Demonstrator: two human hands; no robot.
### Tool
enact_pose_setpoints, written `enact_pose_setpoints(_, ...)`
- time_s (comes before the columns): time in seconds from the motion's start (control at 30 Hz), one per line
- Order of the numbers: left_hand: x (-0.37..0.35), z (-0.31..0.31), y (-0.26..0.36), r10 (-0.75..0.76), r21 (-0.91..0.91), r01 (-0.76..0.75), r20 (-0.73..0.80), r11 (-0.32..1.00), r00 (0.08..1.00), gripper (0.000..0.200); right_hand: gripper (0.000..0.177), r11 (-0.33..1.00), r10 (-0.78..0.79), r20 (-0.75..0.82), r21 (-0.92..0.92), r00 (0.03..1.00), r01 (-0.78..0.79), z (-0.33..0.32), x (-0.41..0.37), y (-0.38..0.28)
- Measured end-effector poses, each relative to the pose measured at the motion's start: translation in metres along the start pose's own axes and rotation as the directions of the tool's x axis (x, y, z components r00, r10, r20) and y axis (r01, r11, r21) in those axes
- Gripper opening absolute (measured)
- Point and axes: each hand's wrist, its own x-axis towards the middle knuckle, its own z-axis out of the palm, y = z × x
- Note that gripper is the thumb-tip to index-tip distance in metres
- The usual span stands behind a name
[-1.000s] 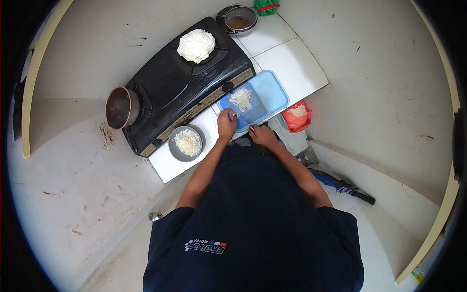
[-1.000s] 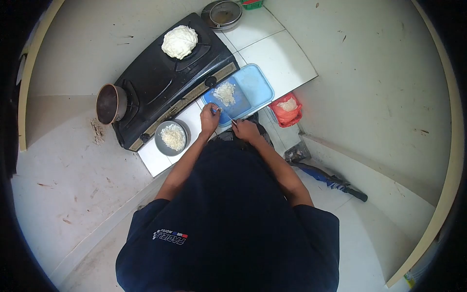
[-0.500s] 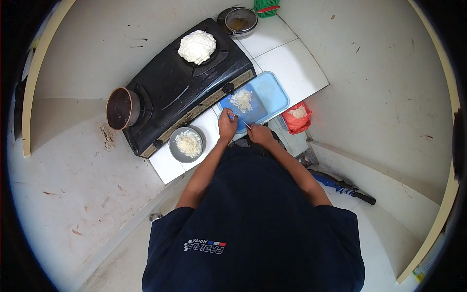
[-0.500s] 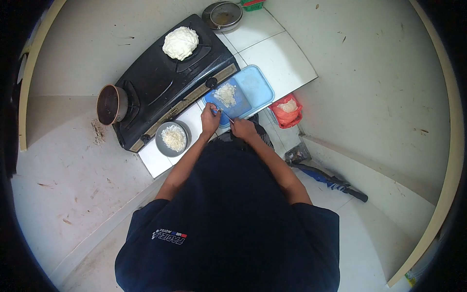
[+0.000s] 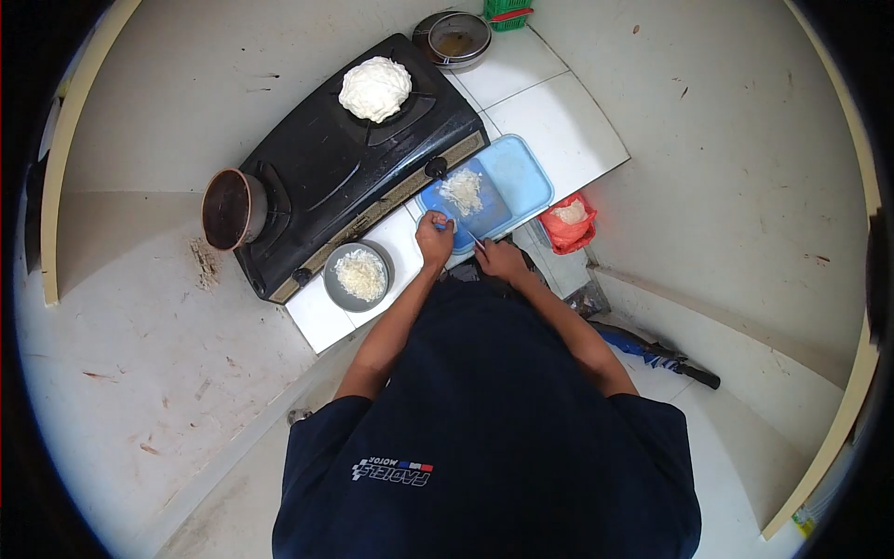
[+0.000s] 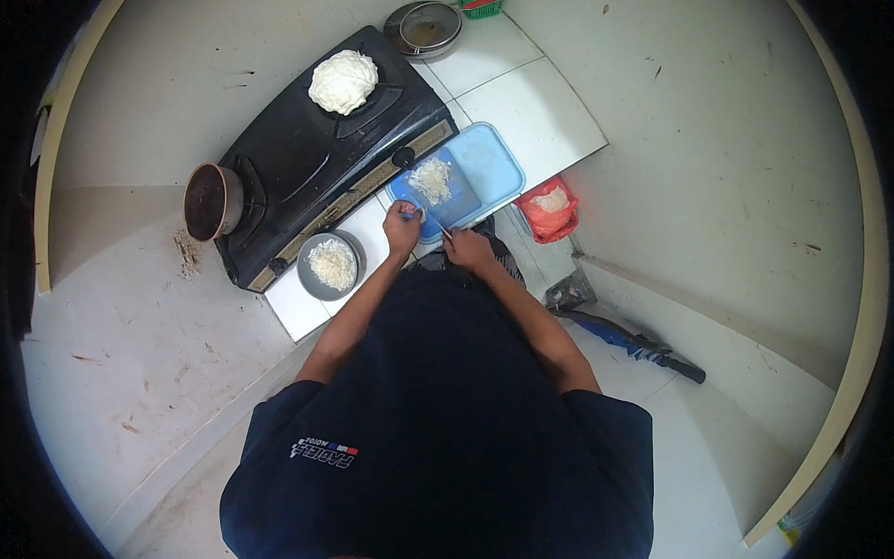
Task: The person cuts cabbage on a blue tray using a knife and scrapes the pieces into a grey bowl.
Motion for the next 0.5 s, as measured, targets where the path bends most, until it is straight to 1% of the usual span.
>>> enact_pose_setpoints(0.07, 0.0, 0.001, -0.001, 0.023, 0.036, -0.023, -0.014, 0.999, 1.0, 0.014, 0.041, 0.999, -0.013, -0.02, 0.039, 1.0, 0.013, 0.003, -0.001, 0.0)
enact_pose_setpoints(0.17, 0.0, 0.001, -0.005, 0.056, 0.063, -0.056, -0.003, 0.996, 0.998, 0.012, 0.043, 0.999, -0.034, -0.04, 0.021, 0.999, 0.035, 0.01, 0.0, 0.003)
enact_pose_setpoints(0.27, 0.001, 0.003, -0.01, 0.09, 0.085, -0.089, -0.002, 0.992, 0.996, 0.012, 0.044, 0.999, -0.021, -0.023, 0.029, 1.0, 0.021, 0.01, 0.002, 0.0)
enact_pose_setpoints(0.3, 0.001, 0.004, -0.01, 0.09, 0.085, -0.089, 0.0, 0.992, 0.996, 0.012, 0.044, 0.999, -0.019, -0.024, 0.03, 1.0, 0.019, 0.014, 0.006, 0.002)
enact_pose_setpoints(0.37, 0.001, 0.004, -0.01, 0.064, 0.071, -0.063, -0.011, 0.996, 0.998, 0.011, 0.044, 0.998, -0.058, -0.082, 0.013, 0.995, 0.059, 0.024, 0.016, 0.004)
enact_pose_setpoints(0.5, -0.001, 0.002, -0.004, 0.046, 0.064, -0.046, -0.012, 0.997, 0.999, 0.01, 0.044, 0.998, -0.06, -0.076, 0.003, 0.995, 0.061, 0.027, 0.017, 0.006)
